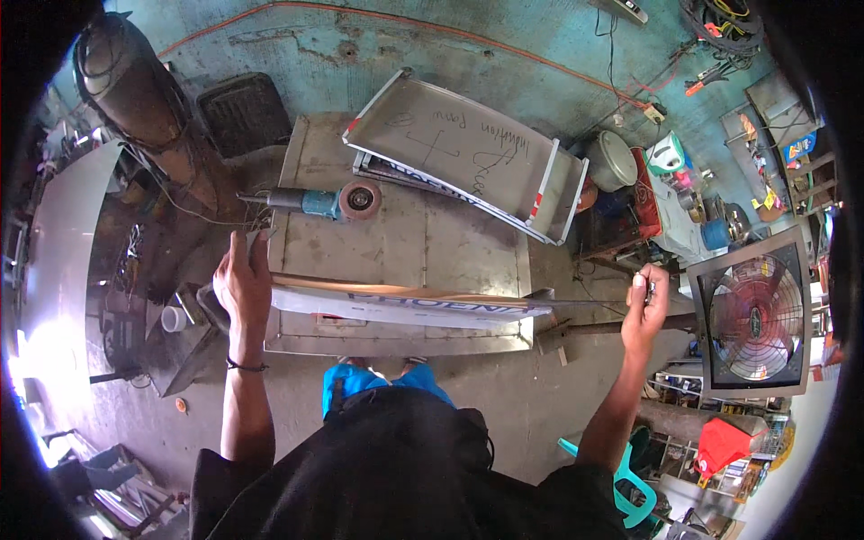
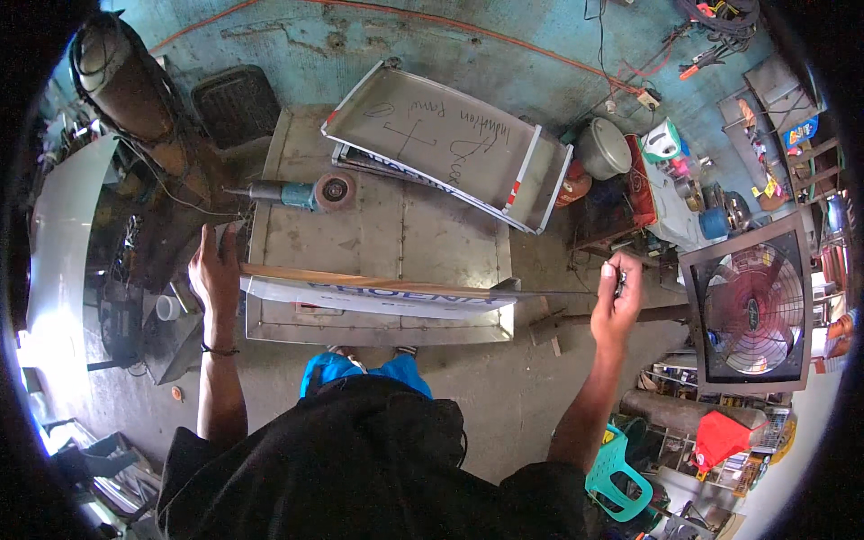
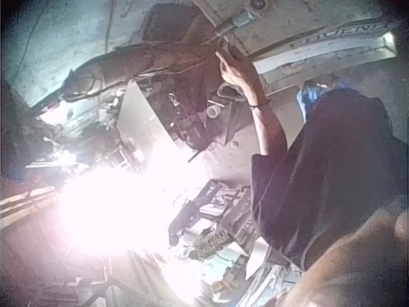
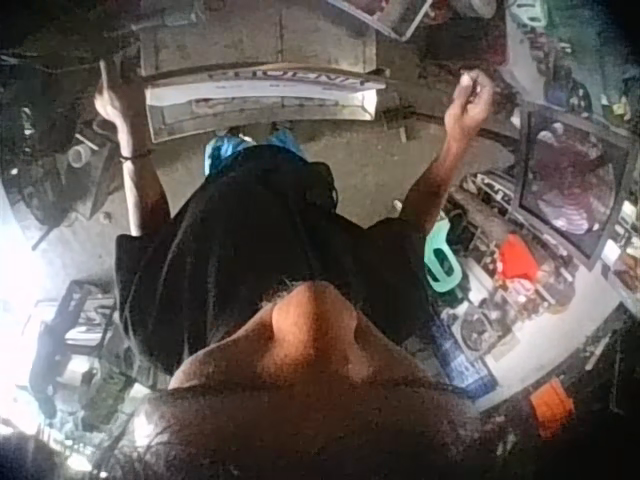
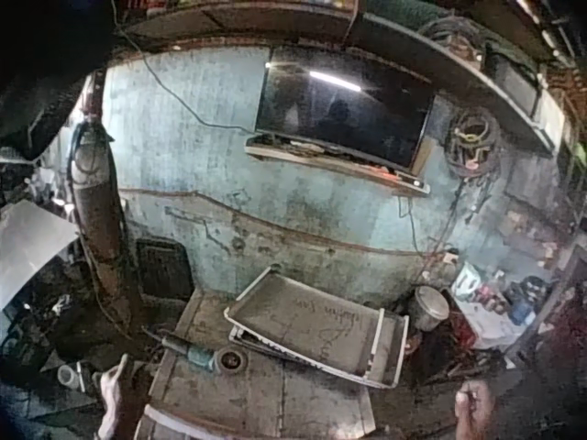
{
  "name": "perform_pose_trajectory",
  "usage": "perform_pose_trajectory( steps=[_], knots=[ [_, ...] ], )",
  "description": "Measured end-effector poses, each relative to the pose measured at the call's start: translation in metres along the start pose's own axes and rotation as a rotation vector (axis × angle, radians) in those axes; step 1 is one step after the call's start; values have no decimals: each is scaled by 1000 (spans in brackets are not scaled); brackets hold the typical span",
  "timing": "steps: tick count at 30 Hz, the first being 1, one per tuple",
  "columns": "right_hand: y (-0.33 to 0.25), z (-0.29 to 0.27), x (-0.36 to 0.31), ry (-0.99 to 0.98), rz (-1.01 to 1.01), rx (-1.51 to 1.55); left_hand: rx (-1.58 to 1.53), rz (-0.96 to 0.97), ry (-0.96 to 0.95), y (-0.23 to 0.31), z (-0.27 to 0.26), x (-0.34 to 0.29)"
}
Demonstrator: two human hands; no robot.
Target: Sorting through a bag of small metal components and organizing metal panels in a workshop.
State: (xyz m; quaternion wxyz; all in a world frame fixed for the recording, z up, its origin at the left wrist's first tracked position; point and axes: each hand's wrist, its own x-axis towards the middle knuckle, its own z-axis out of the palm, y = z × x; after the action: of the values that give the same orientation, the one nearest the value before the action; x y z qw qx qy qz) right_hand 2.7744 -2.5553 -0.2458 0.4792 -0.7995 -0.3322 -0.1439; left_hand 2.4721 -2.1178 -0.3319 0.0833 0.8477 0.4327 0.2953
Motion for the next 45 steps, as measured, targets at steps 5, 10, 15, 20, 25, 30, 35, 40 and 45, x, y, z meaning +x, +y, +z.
perform_pose_trajectory(
  steps=[5, 10, 15, 20, 25, 30, 35, 40, 45],
  knots=[
    [7, -24, 6, -251, -90, -372, -104, 71, 114, -5, 2, -2],
    [-16, -3, -9, -644, -41, -436, -100, 65, 128, 5, 2, 1],
    [7, -22, -18, -750, 95, -219, -61, 44, 126, 4, 5, 4],
    [50, -42, -42, -336, 158, -92, -146, -8, 42, -5, 6, -2],
    [95, -50, -62, 101, 638, 322, -64, -84, 22, -10, 5, -5],
    [117, -22, -94, 218, 801, 475, -70, -18, 75, 3, -1, -1],
    [113, 16, -110, 91, 730, 408, -5, -48, 72, 8, 6, 5],
    [77, 36, -93, 93, 475, 305, -81, -59, 28, 6, 7, 4],
    [25, 10, -65, 57, 428, 564, -96, -16, 31, 19, -11, 6]
  ],
)
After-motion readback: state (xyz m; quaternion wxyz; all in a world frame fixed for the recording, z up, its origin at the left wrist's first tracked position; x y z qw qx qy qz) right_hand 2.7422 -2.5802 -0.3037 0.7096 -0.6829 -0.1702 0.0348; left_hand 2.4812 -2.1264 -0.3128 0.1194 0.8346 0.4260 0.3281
